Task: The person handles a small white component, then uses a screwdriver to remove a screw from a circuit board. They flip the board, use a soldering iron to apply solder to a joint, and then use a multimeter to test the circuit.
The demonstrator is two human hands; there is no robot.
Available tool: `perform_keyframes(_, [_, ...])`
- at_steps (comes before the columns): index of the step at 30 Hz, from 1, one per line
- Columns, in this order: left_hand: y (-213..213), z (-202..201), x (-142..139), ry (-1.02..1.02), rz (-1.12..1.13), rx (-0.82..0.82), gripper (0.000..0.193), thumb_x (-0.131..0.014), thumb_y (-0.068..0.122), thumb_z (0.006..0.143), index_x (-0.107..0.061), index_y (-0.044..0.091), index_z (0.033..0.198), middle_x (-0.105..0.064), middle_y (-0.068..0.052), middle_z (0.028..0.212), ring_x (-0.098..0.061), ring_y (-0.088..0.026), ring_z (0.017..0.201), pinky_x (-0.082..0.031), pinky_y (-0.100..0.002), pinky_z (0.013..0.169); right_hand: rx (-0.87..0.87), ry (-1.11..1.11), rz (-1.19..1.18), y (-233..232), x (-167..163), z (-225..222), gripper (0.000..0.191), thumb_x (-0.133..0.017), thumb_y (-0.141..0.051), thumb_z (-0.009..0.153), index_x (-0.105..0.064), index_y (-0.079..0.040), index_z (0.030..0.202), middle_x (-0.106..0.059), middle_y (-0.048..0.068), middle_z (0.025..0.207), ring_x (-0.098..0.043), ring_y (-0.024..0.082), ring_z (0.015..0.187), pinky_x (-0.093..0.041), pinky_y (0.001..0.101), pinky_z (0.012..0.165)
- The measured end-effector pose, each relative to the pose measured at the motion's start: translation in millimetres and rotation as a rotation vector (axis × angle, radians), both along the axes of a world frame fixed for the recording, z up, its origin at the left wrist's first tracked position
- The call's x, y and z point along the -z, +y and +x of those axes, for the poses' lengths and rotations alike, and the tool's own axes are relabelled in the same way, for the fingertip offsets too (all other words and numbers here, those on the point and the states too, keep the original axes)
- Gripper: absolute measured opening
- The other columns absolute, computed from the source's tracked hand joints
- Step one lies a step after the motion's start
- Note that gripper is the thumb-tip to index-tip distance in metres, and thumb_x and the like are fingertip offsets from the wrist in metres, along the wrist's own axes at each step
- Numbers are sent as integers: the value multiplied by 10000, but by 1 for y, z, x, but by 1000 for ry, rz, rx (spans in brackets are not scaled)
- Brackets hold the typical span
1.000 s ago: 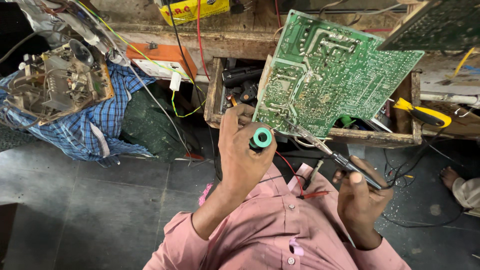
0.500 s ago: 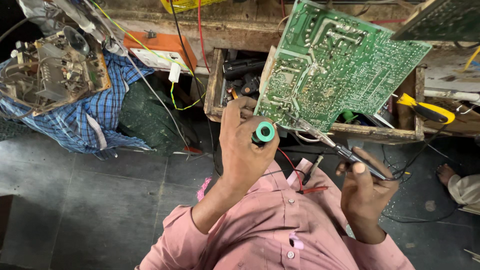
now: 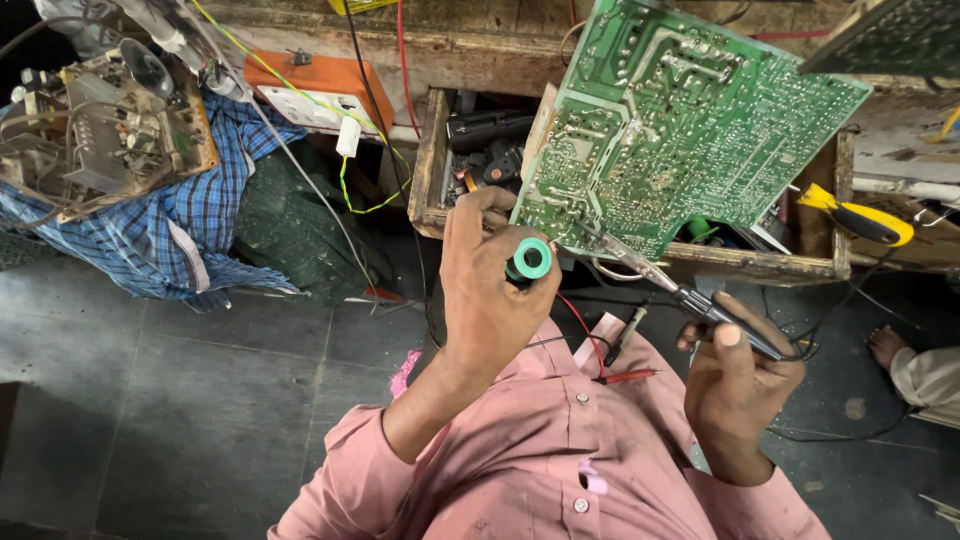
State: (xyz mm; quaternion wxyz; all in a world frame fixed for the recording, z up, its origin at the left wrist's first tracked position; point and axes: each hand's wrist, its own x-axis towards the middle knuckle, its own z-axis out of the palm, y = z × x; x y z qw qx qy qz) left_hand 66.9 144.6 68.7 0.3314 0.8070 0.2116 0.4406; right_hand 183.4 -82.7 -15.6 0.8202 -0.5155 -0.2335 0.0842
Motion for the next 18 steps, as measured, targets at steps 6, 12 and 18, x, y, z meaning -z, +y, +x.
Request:
perform_keyframes(6, [0,1,1,7,-6,1,174,-797,30,733,-689,38,868,-574,-137,1191,-583,-291,994,-485,-409,890,-6,18,-1,2,-3,0,287,-639,-71,1099,-627,153,1279,-682,207,1104,-657,236,884,-539,337,792])
perform_keyframes(12, [-1,4,2,9,4,-13,174,-797,36,742,-687,29,877,-568,-138,1182,-574,-292,992,-478,-411,898,-7,13,-21,2,-4,0,290,-633,-71,1098,-621,149,1286,-686,212,1088,-660,239,876,-535,336,786])
perform_keyframes(18, [0,6,1,6,4,-23,183,-796,38,725,-687,35,872,-571,-134,1163,-555,-288,964,-467,-406,895,-10,13,-4,2,-1,2,291,-641,-74,1095,-626,146,1285,-687,206,1103,-660,231,895,-542,341,784])
